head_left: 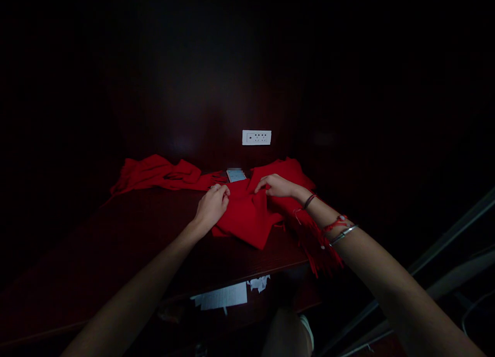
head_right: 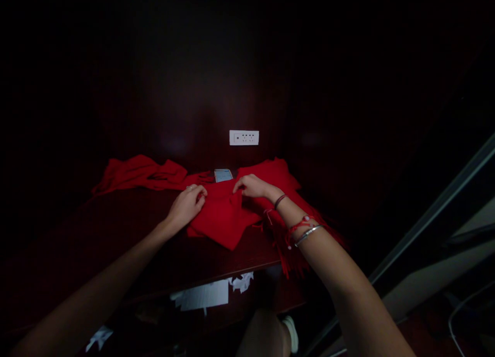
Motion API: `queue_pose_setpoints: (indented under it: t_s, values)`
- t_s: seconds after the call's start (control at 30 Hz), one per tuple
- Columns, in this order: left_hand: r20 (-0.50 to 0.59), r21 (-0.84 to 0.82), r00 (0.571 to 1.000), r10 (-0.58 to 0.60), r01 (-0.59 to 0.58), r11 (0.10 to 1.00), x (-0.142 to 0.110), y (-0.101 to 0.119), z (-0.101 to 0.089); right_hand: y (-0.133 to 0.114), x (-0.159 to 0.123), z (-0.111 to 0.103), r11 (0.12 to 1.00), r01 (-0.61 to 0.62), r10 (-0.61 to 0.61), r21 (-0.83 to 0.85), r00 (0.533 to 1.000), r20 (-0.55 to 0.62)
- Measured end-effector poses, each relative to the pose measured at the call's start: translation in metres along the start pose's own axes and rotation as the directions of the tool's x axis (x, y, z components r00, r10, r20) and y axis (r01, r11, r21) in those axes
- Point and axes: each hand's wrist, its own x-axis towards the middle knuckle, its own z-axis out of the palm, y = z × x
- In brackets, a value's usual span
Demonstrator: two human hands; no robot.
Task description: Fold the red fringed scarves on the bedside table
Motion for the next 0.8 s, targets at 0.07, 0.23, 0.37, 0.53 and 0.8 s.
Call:
queue_pose_setpoints:
  t_s: [0.07, 0.23, 0.37, 0.53, 0.8]
  values:
    - [0.012, -0.071, 1.0, -0.005, 0.006, 0.997, -0.005, 0.015, 0.0, -0.004, 0.017, -0.006, 0.998, -0.061, 0.06, 0.009, 0.997, 0.057]
    - [0.021, -0.083, 0.996, -0.09, 0.092, 0.992, -0.017, 0.041, 0.01, -0.021, 0.051, 0.003, 0.986, -0.154, 0.16, -0.06, 0.982, 0.104]
    - [0.05, -0.13, 0.989, -0.14, 0.146, 0.981, -0.013, 0.034, 0.017, -0.025, 0.065, 0.025, 0.978, -0.202, 0.199, -0.045, 0.977, -0.076]
    - [0.168, -0.399, 0.966, -0.196, 0.249, 0.883, -0.002, 0.008, 0.023, -0.025, 0.047, 0.041, 0.978, -0.193, 0.206, 0.074, 0.937, -0.282]
    - [0.163, -0.434, 0.928, -0.336, 0.373, 0.82, 0.005, -0.019, 0.026, -0.029, -0.028, 0.07, 0.939, -0.203, 0.3, 0.278, 0.878, -0.374]
